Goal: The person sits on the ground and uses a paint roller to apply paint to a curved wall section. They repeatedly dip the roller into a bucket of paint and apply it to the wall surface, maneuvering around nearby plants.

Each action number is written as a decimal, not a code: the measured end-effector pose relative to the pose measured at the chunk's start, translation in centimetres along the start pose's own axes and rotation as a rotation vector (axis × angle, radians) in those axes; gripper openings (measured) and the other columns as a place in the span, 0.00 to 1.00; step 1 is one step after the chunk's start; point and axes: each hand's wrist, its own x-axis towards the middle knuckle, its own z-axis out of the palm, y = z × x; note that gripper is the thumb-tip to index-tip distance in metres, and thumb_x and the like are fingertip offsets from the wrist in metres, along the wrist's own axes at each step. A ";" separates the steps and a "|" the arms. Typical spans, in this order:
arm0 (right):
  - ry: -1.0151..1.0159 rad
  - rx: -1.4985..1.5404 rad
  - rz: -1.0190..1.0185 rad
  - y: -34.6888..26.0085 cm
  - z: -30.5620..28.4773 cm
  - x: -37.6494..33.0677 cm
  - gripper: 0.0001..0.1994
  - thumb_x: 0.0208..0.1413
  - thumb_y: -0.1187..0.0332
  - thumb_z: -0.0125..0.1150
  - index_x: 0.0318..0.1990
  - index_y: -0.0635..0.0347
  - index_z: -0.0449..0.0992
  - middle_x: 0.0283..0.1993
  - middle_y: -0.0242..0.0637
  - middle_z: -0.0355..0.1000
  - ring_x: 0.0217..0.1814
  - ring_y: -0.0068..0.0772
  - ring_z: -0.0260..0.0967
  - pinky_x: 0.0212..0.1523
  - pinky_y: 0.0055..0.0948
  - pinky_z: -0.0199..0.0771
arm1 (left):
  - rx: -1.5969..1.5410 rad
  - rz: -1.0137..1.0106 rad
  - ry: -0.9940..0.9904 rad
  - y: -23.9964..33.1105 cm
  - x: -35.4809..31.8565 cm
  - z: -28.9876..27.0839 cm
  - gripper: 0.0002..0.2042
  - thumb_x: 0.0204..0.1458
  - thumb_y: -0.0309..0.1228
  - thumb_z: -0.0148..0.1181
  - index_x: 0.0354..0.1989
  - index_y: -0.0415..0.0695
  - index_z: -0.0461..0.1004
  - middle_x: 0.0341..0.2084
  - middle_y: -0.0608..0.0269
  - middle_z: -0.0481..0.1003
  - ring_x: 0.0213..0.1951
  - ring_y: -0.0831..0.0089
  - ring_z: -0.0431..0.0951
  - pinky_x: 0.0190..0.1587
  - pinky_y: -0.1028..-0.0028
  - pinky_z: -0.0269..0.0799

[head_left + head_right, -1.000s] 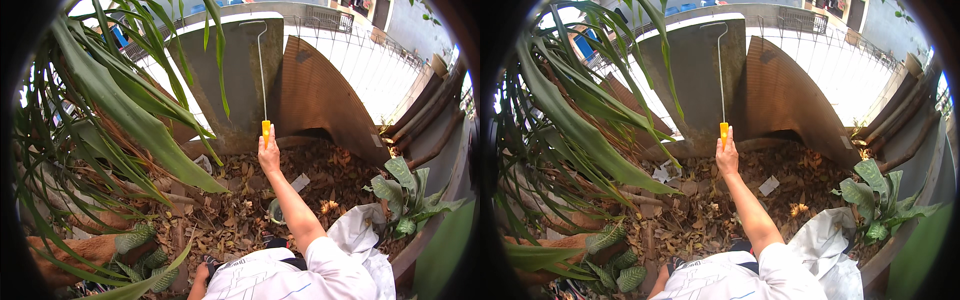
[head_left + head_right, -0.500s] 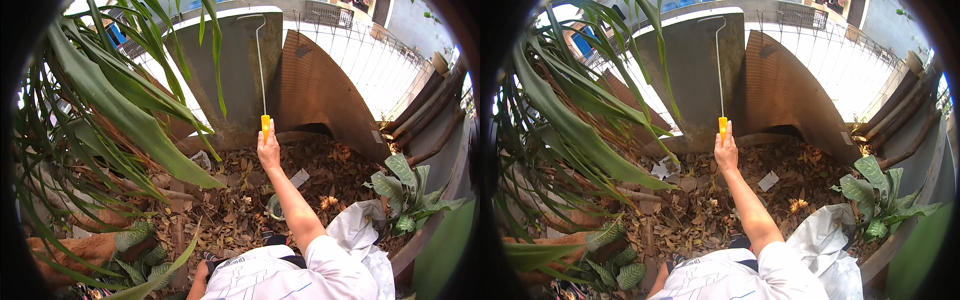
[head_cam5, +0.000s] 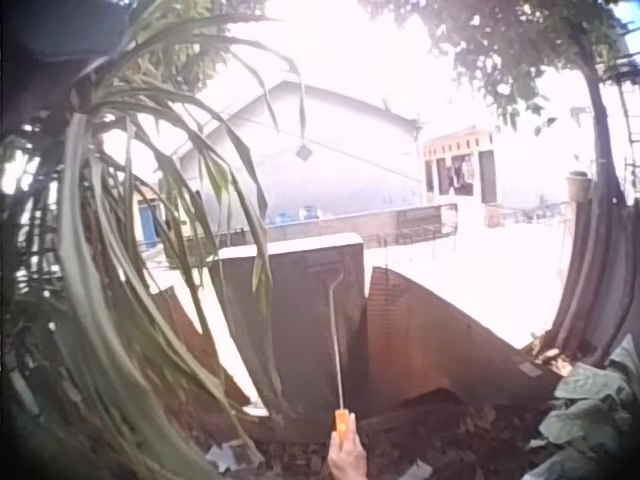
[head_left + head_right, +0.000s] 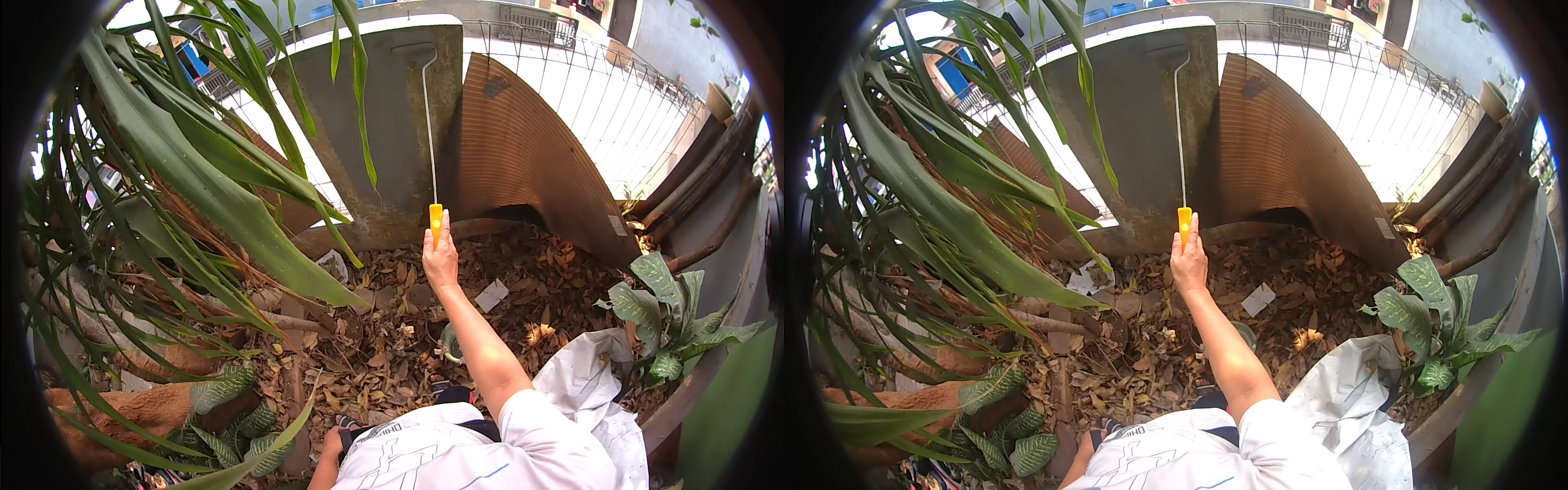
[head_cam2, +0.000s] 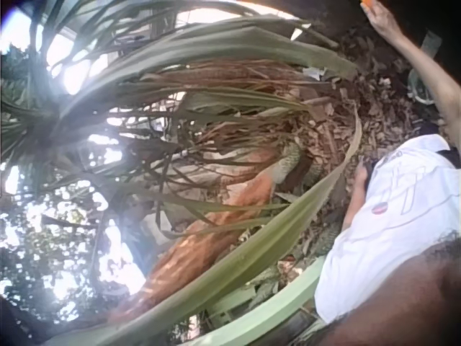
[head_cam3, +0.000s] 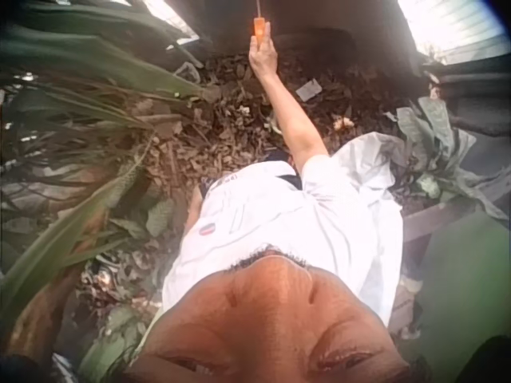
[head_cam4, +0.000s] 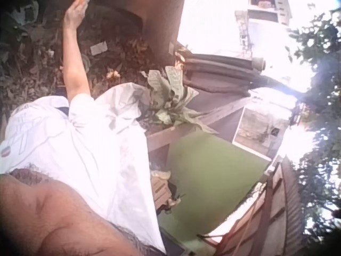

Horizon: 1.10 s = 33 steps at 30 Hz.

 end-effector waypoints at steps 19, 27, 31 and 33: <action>0.061 0.026 -0.060 -0.8 0.0 -0.3 0.34 0.66 0.59 0.50 0.75 0.46 0.43 0.51 0.53 0.73 0.45 0.60 0.74 0.45 0.49 0.76 | -0.010 0.009 -0.057 1.9 -1.4 -0.7 0.15 0.54 0.35 0.59 0.47 0.43 0.78 0.45 0.48 0.79 0.44 0.53 0.79 0.48 0.60 0.72; 0.093 0.014 -0.084 -1.3 0.5 -0.5 0.33 0.66 0.61 0.50 0.75 0.48 0.44 0.49 0.53 0.73 0.44 0.59 0.75 0.45 0.48 0.77 | 0.032 0.054 0.005 -0.3 0.3 -0.4 0.18 0.51 0.38 0.61 0.47 0.42 0.77 0.43 0.45 0.79 0.46 0.51 0.78 0.49 0.62 0.71; 0.082 0.010 -0.065 -2.9 0.1 0.3 0.34 0.66 0.60 0.50 0.75 0.47 0.43 0.48 0.52 0.73 0.42 0.58 0.75 0.43 0.49 0.77 | 0.032 0.022 -0.019 -0.5 -0.4 0.0 0.19 0.50 0.40 0.62 0.47 0.42 0.77 0.43 0.45 0.79 0.46 0.50 0.78 0.47 0.61 0.72; 0.069 0.000 -0.055 -2.5 0.2 0.4 0.34 0.66 0.59 0.50 0.75 0.46 0.43 0.47 0.53 0.74 0.42 0.59 0.75 0.42 0.49 0.77 | 0.042 0.006 -0.039 -0.6 -0.3 -0.2 0.19 0.50 0.41 0.61 0.46 0.42 0.77 0.44 0.46 0.79 0.46 0.50 0.78 0.47 0.60 0.72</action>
